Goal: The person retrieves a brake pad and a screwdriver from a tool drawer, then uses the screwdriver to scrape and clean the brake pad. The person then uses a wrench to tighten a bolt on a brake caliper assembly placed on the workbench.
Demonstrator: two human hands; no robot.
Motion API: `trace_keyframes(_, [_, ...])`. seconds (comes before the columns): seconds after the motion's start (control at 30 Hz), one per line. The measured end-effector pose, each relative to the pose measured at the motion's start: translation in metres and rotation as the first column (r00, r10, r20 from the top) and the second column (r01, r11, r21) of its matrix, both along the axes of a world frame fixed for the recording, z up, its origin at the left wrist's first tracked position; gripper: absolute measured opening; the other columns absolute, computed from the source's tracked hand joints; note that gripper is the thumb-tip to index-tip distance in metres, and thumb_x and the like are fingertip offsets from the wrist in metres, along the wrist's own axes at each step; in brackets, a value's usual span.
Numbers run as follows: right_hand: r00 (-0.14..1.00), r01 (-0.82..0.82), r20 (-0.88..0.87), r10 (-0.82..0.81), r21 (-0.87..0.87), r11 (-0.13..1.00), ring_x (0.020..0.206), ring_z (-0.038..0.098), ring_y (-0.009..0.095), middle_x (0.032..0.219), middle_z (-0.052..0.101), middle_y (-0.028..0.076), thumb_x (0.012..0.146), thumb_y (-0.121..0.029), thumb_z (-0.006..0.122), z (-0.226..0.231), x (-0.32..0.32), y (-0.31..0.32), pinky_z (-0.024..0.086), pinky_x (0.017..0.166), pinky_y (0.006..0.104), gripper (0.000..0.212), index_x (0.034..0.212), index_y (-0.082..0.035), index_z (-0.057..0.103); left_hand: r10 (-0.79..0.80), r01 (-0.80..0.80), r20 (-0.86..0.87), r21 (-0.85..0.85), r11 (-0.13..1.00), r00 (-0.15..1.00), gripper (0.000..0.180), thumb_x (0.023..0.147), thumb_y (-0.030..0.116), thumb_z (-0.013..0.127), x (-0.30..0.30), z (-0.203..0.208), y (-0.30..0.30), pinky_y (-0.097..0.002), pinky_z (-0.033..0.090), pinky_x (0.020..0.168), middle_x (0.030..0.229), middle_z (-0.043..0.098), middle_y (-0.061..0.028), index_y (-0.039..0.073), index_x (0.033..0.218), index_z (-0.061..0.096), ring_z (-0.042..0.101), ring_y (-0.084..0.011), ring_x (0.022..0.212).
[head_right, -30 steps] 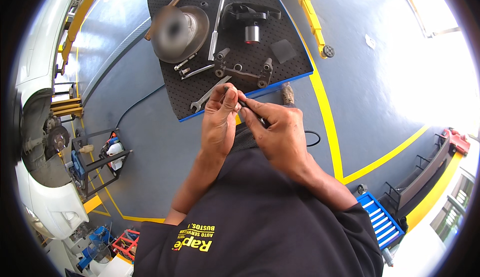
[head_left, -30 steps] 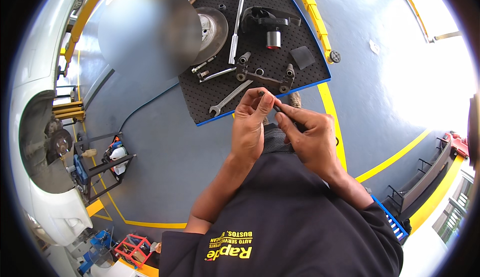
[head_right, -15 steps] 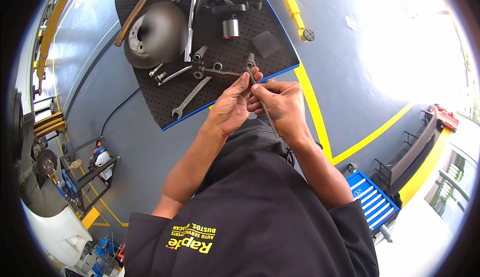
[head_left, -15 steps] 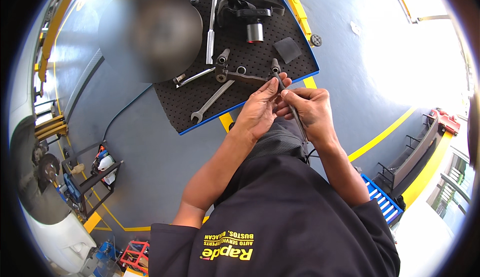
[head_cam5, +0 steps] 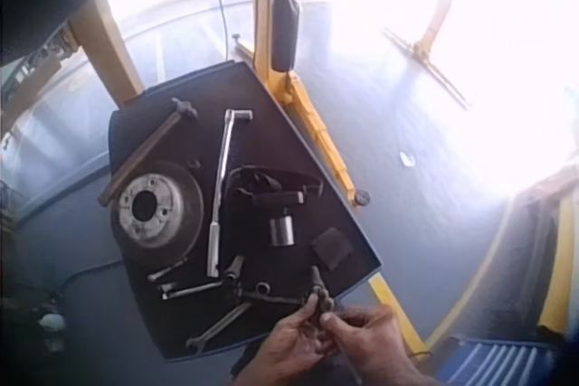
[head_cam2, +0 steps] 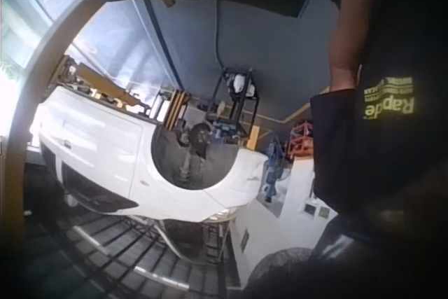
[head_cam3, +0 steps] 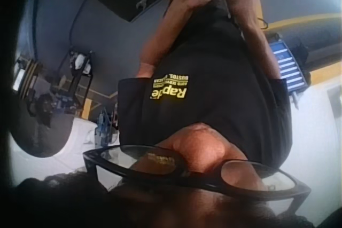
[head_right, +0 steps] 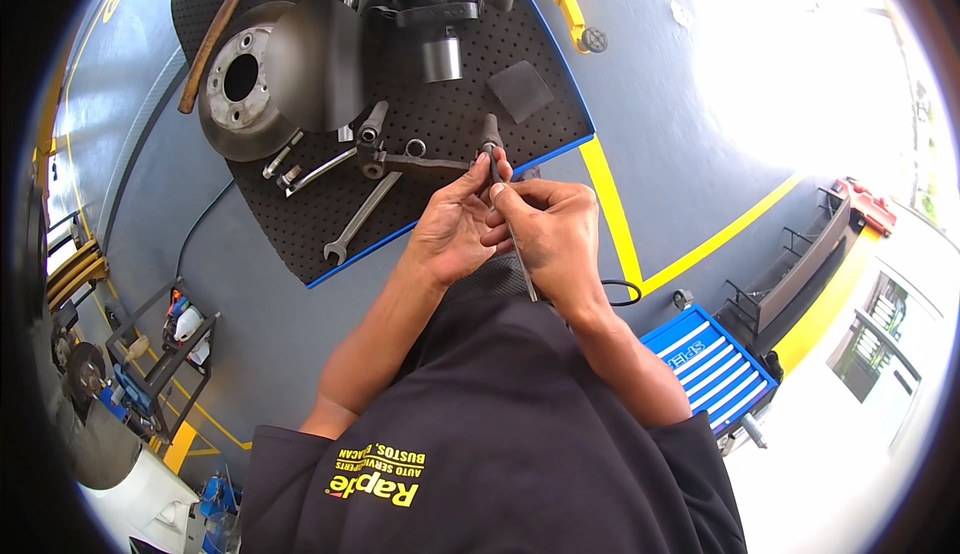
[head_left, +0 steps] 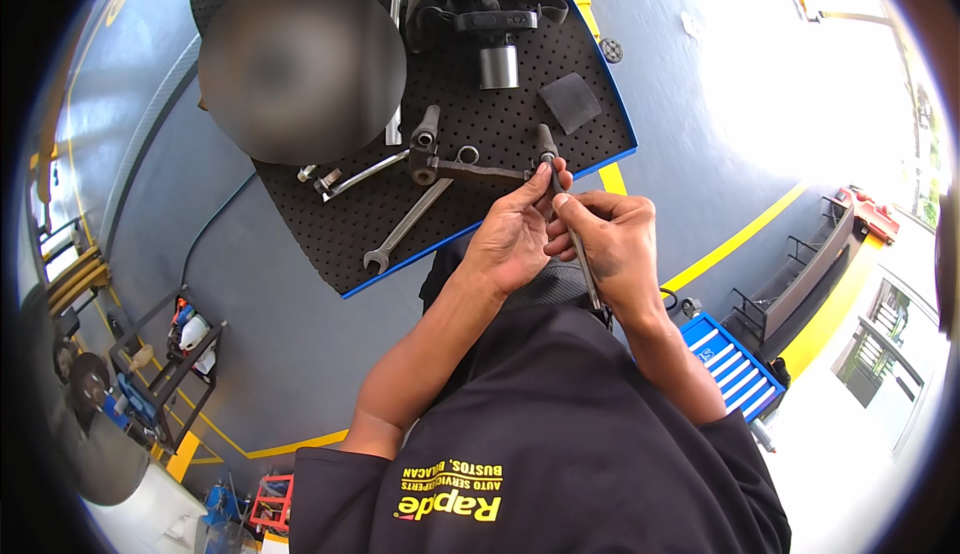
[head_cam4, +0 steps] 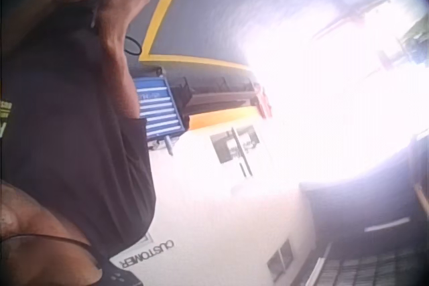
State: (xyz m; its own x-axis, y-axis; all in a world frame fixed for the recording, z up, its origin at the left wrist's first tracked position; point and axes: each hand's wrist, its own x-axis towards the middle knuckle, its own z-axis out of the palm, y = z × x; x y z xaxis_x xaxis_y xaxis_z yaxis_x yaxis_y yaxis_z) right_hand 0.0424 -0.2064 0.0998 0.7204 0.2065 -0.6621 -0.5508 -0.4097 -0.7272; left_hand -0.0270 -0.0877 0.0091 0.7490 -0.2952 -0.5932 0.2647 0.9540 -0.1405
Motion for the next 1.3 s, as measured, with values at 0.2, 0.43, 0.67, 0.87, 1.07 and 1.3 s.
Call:
trace_keyframes(0.2, [1.000, -0.013, -0.023, 0.012, -0.050, 0.999, 0.061, 0.075, 0.015, 0.075, 0.076, 0.011, 0.104, -0.016, 0.075, 0.008, 0.003, 0.006, 0.058, 0.056, 0.0271, 0.030, 0.090, 0.009, 0.081, -0.004, 0.002, -0.064, -0.044, 0.999, 0.998, 0.025, 0.108, 0.042, 0.075, 0.003, 0.003, -0.001, -0.0336, 0.039, 0.062, 0.113, 0.071, 0.0086, 0.020, 0.122, 0.076, 0.057, -0.0146, 0.082])
trace_keyframes(0.43, [0.999, 0.000, -0.045, -0.004, -0.083, 0.997, 0.055, 0.071, 0.015, 0.074, 0.074, 0.012, 0.104, -0.014, 0.076, 0.007, 0.005, 0.012, 0.056, 0.053, 0.0265, 0.028, 0.088, 0.009, 0.078, 0.002, -0.016, -0.140, -0.095, 0.995, 0.990, 0.023, 0.107, 0.039, 0.077, 0.007, 0.008, 0.002, -0.0342, 0.041, 0.059, 0.114, 0.073, 0.0080, 0.019, 0.120, 0.079, 0.059, -0.0150, 0.081])
trace_keyframes(0.67, [0.974, 0.156, -0.167, -0.150, 0.026, 0.987, 0.057, 0.071, 0.016, 0.077, 0.075, 0.012, 0.104, -0.014, 0.075, -0.001, 0.008, 0.016, 0.056, 0.053, 0.0275, 0.027, 0.089, 0.007, 0.076, -0.049, 0.047, -0.294, -0.014, 0.999, 0.955, 0.037, 0.109, 0.041, 0.074, 0.020, 0.031, 0.007, -0.0296, 0.044, 0.064, 0.119, 0.076, 0.0003, 0.014, 0.134, 0.074, 0.062, -0.0114, 0.084])
trace_keyframes(0.87, [0.917, 0.326, -0.265, -0.298, 0.069, 0.943, 0.058, 0.073, 0.018, 0.078, 0.076, 0.015, 0.104, -0.015, 0.076, -0.005, 0.009, 0.028, 0.058, 0.054, 0.0286, 0.029, 0.086, 0.008, 0.076, -0.026, 0.025, -0.025, -0.046, 0.999, 0.999, 0.041, 0.115, 0.039, 0.063, 0.002, 0.014, 0.012, -0.0261, 0.048, 0.074, 0.119, 0.076, -0.0028, 0.006, 0.139, 0.070, 0.062, -0.0078, 0.085])
trace_keyframes(1.07, [0.893, 0.332, -0.363, -0.266, 0.133, 0.934, 0.065, 0.075, 0.019, 0.086, 0.078, 0.016, 0.104, -0.015, 0.075, -0.016, 0.019, 0.024, 0.060, 0.057, 0.0307, 0.024, 0.100, 0.009, 0.074, -0.059, 0.074, -0.093, 0.167, 0.983, 0.994, 0.039, 0.118, 0.036, 0.055, 0.002, 0.028, 0.019, -0.0293, 0.054, 0.081, 0.107, 0.071, 0.0002, 0.005, 0.137, 0.070, 0.059, -0.0077, 0.085])
trace_keyframes(1.3, [0.852, 0.365, -0.456, -0.259, 0.162, 0.917, 0.066, 0.076, 0.019, 0.091, 0.078, 0.015, 0.104, -0.017, 0.078, -0.019, 0.034, 0.027, 0.063, 0.061, 0.0315, 0.024, 0.103, 0.007, 0.073, -0.271, 0.300, -0.129, 0.421, 0.856, 0.954, 0.043, 0.119, 0.043, 0.051, 0.005, 0.047, 0.041, -0.0423, 0.062, 0.101, 0.118, 0.074, -0.0083, 0.005, 0.131, 0.069, 0.075, -0.0223, 0.117])
